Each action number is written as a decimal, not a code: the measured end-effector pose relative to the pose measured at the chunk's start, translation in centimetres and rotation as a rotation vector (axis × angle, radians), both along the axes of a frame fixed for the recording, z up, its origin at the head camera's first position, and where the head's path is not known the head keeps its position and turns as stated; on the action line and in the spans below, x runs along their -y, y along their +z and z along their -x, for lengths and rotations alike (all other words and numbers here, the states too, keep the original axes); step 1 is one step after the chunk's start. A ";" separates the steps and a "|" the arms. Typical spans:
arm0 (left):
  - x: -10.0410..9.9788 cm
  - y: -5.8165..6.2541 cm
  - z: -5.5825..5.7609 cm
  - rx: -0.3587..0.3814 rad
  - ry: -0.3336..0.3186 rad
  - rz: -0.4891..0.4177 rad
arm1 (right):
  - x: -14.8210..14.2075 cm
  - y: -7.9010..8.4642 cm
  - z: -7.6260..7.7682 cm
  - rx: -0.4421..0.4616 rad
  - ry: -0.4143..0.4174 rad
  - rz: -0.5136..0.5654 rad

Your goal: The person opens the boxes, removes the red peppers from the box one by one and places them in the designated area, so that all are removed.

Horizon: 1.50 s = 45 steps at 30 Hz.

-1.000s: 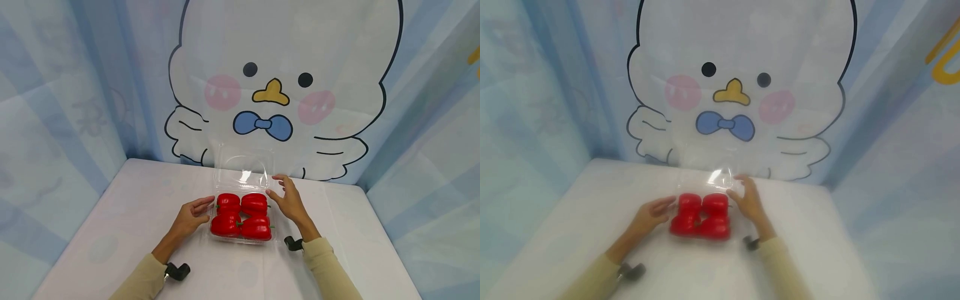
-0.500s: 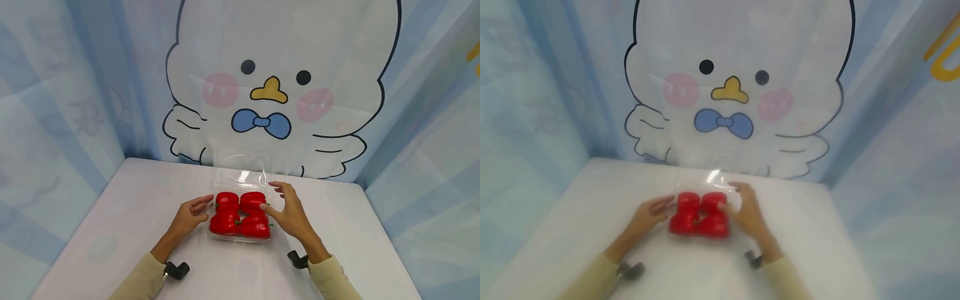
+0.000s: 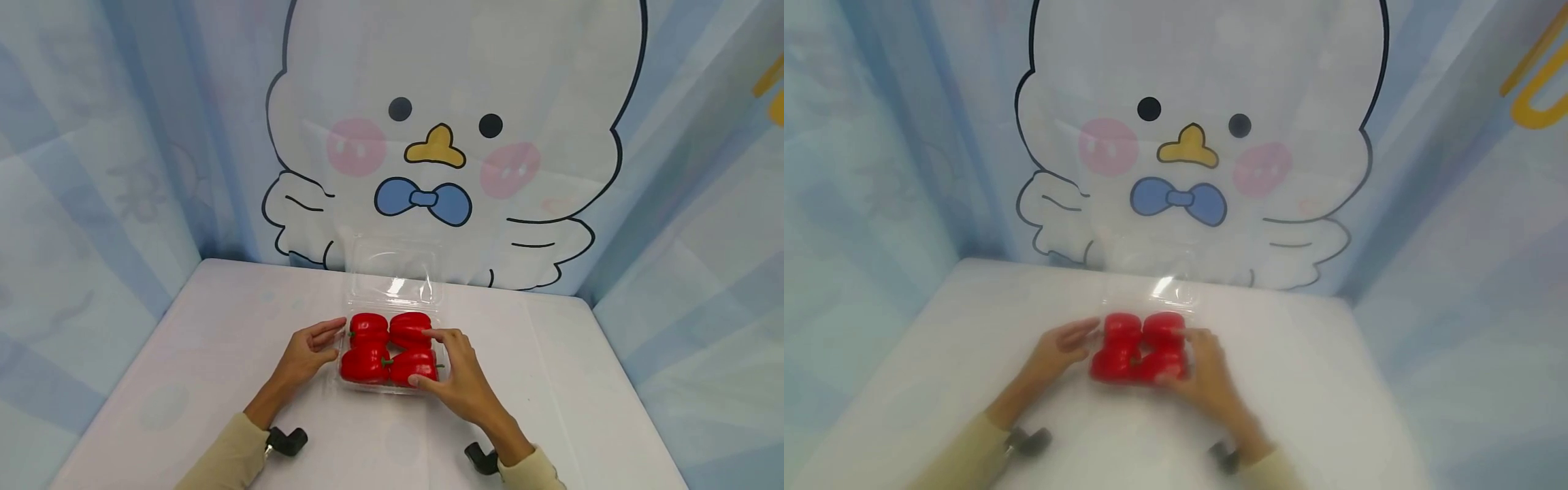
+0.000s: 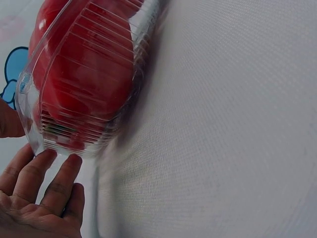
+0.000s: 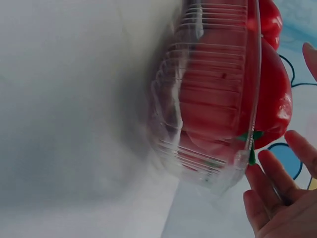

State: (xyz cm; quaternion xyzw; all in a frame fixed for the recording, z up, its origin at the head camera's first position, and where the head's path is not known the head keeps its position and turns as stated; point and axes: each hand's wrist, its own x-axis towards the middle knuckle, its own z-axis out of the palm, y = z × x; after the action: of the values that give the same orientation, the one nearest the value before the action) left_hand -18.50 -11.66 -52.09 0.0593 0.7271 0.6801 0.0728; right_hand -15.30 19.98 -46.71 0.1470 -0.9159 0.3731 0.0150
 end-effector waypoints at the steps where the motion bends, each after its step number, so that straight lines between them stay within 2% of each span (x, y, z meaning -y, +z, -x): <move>1: 0.0 0.1 0.0 -0.001 0.001 0.001 | 0.0 -0.2 -0.1 0.004 -0.001 -0.007; 8: 0.1 0.1 0.0 0.002 0.007 0.011 | -0.1 -1.0 -0.1 0.018 0.002 -0.055; 20: 0.1 0.2 0.1 0.007 0.010 0.017 | -0.1 -0.6 0.2 0.073 0.025 -0.091; 25: 0.1 0.5 0.0 0.016 0.017 0.016 | -0.1 -0.7 0.3 0.066 0.030 -0.064; 40: 0.2 0.1 0.0 0.002 0.009 0.009 | -0.8 -0.7 0.4 0.088 0.032 0.043; 45: 0.3 0.1 0.1 0.003 0.007 0.009 | -1.1 -0.7 0.5 0.080 0.059 0.107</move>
State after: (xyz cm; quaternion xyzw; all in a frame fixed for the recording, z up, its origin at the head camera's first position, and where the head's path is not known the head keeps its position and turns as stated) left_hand -18.58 -11.92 -51.99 0.0557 0.7301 0.6773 0.0718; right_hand -15.85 21.07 -47.41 0.1578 -0.8898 0.4275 -0.0248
